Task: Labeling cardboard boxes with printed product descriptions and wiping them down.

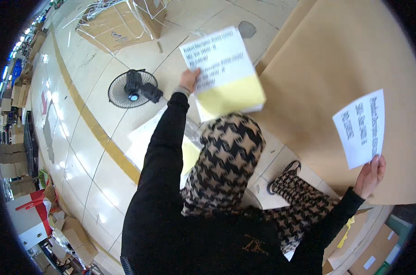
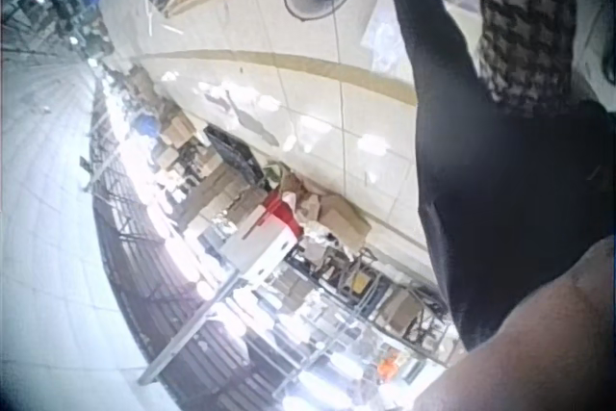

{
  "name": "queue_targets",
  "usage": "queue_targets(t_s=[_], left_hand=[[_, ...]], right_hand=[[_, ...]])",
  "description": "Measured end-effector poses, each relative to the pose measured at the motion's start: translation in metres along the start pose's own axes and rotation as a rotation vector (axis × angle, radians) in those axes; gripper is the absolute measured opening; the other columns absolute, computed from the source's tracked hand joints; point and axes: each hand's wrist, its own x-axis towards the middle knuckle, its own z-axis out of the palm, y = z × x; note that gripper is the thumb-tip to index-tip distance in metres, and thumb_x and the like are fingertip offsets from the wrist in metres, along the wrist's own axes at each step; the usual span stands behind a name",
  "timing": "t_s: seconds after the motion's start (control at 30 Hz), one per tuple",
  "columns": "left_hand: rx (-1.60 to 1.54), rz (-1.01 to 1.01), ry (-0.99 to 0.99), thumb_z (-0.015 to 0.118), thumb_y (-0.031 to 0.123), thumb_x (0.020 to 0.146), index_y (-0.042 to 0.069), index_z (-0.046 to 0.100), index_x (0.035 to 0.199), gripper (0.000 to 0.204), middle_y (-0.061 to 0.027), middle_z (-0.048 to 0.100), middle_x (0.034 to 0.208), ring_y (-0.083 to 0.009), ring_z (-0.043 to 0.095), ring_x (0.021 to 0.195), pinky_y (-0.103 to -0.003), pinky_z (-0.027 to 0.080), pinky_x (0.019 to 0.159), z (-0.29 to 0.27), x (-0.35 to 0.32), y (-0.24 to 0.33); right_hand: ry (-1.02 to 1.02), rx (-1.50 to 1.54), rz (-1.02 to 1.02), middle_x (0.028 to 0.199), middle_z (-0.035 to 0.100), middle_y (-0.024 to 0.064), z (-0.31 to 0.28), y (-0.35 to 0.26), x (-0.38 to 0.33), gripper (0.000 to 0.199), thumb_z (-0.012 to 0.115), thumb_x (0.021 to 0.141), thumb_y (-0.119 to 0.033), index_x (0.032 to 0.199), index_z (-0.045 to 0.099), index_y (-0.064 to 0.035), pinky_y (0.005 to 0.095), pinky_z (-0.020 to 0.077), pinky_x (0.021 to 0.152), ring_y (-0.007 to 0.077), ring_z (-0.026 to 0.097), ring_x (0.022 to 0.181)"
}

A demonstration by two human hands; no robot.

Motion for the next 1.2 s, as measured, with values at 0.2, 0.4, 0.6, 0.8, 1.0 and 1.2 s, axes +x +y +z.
queue_targets(t_s=[0.2, 0.4, 0.6, 0.8, 1.0, 1.2], left_hand=[[0.491, 0.228, 0.18, 0.061, 0.025, 0.076, 0.002, 0.062, 0.091, 0.028, -0.0171, 0.064, 0.082, -0.0306, 0.062, 0.076, -0.04, 0.048, 0.068, 0.0, 0.069, -0.078], [1.311, 0.467, 0.699, 0.063, 0.028, 0.076, 0.006, 0.062, 0.096, 0.03, -0.0177, 0.062, 0.093, -0.0308, 0.059, 0.088, -0.039, 0.046, 0.076, 0.064, 0.068, -0.029], [0.373, 0.721, -0.157, 0.066, 0.028, 0.076, 0.006, 0.062, 0.103, 0.035, -0.0129, 0.063, 0.094, -0.0246, 0.059, 0.088, -0.031, 0.044, 0.08, 0.15, -0.026, 0.142], [0.182, 0.51, -1.156, 0.066, 0.02, 0.078, -0.003, 0.062, 0.094, 0.028, -0.0073, 0.063, 0.088, -0.0109, 0.057, 0.084, -0.026, 0.046, 0.071, 0.2, -0.154, 0.259], [0.189, 0.528, -0.715, 0.07, 0.009, 0.073, -0.003, 0.064, 0.086, 0.019, -0.006, 0.064, 0.075, -0.0091, 0.058, 0.068, -0.024, 0.048, 0.063, 0.223, -0.163, 0.287], [0.106, 0.805, -0.419, 0.073, 0.004, 0.065, -0.005, 0.053, 0.109, 0.05, -0.0094, 0.064, 0.071, -0.0111, 0.06, 0.063, -0.024, 0.047, 0.055, 0.249, -0.148, 0.266]], right_hand=[[-0.059, -0.15, 0.067, 0.086, 0.057, 0.0046, 0.011, 0.012, -0.002, 0.009, 0.055, 0.085, -0.006, 0.092, 0.055, -0.0006, 0.0257, 0.0396, 0.08, 0.0115, 0.051, 0.083], [-0.062, -0.325, 0.078, 0.078, 0.054, 0.0004, 0.029, 0.021, 0.001, 0.007, 0.055, 0.082, -0.001, 0.089, 0.057, -0.0015, 0.0207, 0.0362, 0.07, 0.0076, 0.046, 0.072], [-0.068, -0.4, 0.012, 0.077, 0.058, 0.0028, 0.06, 0.024, 0.0, 0.006, 0.06, 0.078, -0.001, 0.084, 0.059, 0.0003, 0.0215, 0.0401, 0.069, 0.009, 0.051, 0.073], [-0.044, -0.256, -0.049, 0.076, 0.059, 0.0017, 0.089, 0.021, 0.016, 0.007, 0.063, 0.077, -0.002, 0.083, 0.061, -0.0006, 0.0206, 0.0414, 0.068, 0.0076, 0.052, 0.071], [-0.009, -0.197, -0.148, 0.074, 0.06, 0.0011, 0.114, 0.013, 0.05, 0.012, 0.067, 0.073, -0.002, 0.084, 0.062, -0.0009, 0.0198, 0.0427, 0.062, 0.0067, 0.052, 0.068], [0.061, -0.271, -0.255, 0.071, 0.059, 0.0017, 0.124, 0.029, 0.083, 0.016, 0.07, 0.069, -0.001, 0.084, 0.062, -0.0009, 0.0194, 0.0429, 0.059, 0.0084, 0.053, 0.065]])
